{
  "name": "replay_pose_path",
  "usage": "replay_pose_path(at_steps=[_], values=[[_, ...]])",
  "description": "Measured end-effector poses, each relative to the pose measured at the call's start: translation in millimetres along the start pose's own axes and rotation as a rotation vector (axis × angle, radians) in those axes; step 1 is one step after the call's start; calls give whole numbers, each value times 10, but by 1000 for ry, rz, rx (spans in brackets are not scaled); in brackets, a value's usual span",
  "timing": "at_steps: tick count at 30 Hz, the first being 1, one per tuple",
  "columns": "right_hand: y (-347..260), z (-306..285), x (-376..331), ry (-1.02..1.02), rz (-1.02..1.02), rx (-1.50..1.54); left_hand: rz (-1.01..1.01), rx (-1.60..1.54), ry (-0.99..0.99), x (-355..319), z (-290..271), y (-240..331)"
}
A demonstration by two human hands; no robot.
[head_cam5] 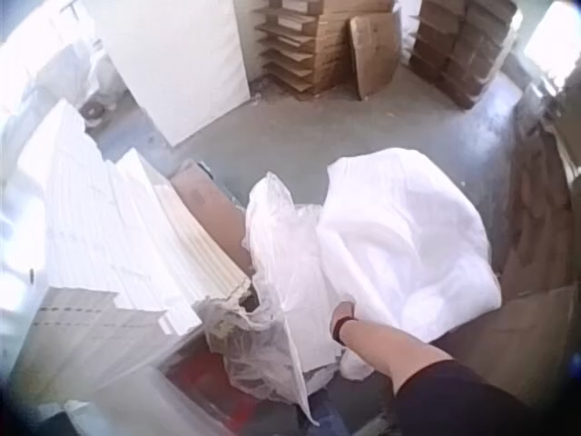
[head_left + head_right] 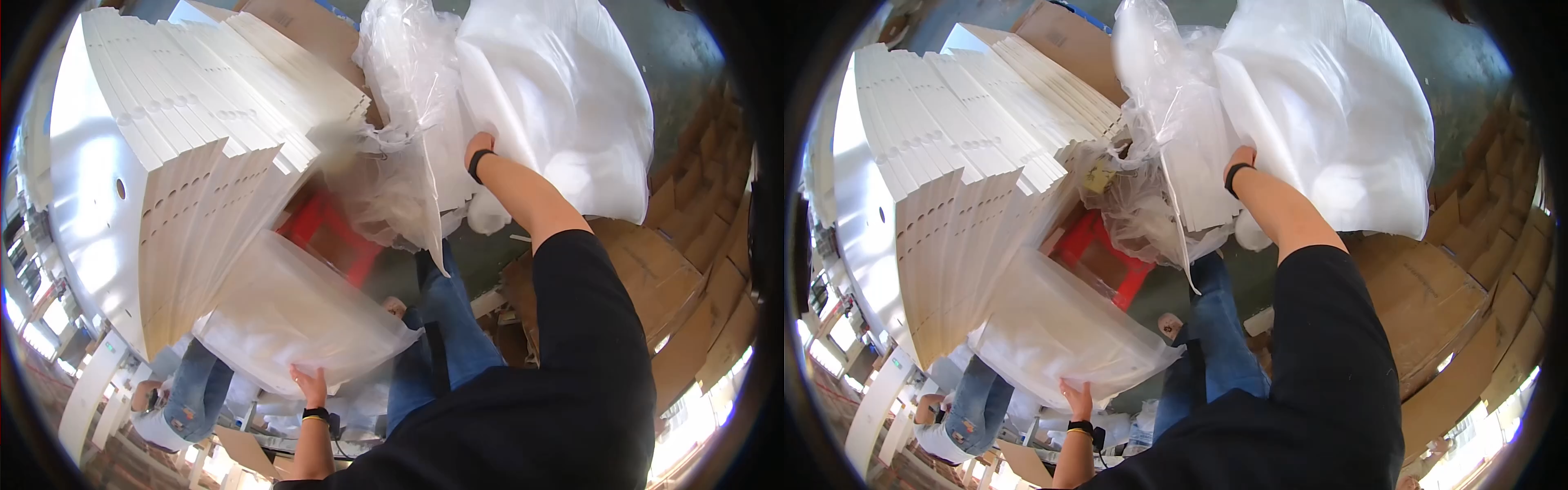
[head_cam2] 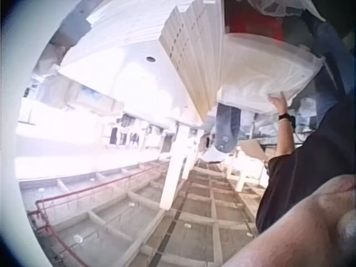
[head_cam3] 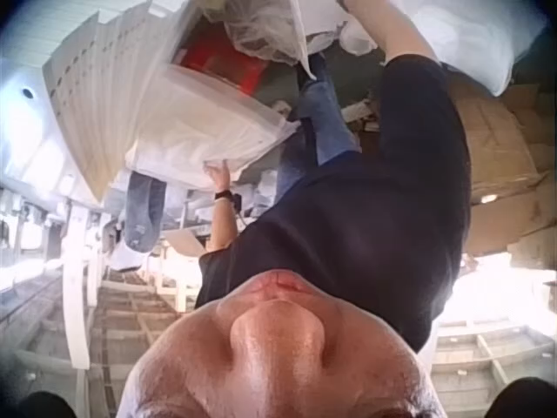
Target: Packing white furniture boards into a cardboard box with foam protective inserts on an assembly line.
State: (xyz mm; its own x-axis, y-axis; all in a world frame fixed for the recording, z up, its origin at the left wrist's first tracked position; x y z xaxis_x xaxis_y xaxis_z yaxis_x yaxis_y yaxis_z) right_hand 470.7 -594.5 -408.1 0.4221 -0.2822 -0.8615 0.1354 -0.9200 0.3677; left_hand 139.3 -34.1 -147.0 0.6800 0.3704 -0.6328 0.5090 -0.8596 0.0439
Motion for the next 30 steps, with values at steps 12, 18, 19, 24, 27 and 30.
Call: replay_pose_path(at_steps=[12,18,19,24,27,30], values=[[-596,945,394,-375,-3,1110,-4,-19,35,-37,7,-48],[-599,1276,176,-259,71,1512,40,-48,45,-16,38,16],[-581,1246,135,-224,49,1490,19,-44,42,-11,33,21],[-268,943,-404,-41,77,1458,43,-92,67,-2,27,21],[-58,868,-909,103,74,1449,55,-52,91,7,27,-35],[62,789,-1629,-206,-159,1568,78,-61,119,-4,35,-100]])
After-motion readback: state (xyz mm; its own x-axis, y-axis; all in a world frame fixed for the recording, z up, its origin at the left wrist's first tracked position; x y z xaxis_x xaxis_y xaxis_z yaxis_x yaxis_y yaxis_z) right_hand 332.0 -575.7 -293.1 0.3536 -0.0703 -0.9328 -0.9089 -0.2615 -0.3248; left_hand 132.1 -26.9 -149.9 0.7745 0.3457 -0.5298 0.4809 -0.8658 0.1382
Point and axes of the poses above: each hand's wrist, its own x-axis towards the middle knuckle, its own z-axis out of the palm, y = z × x, the point moved 5 cm from there along x, towards the middle knuckle, and after that the axes turned 10 degrees about z, right-handed, at the moved point
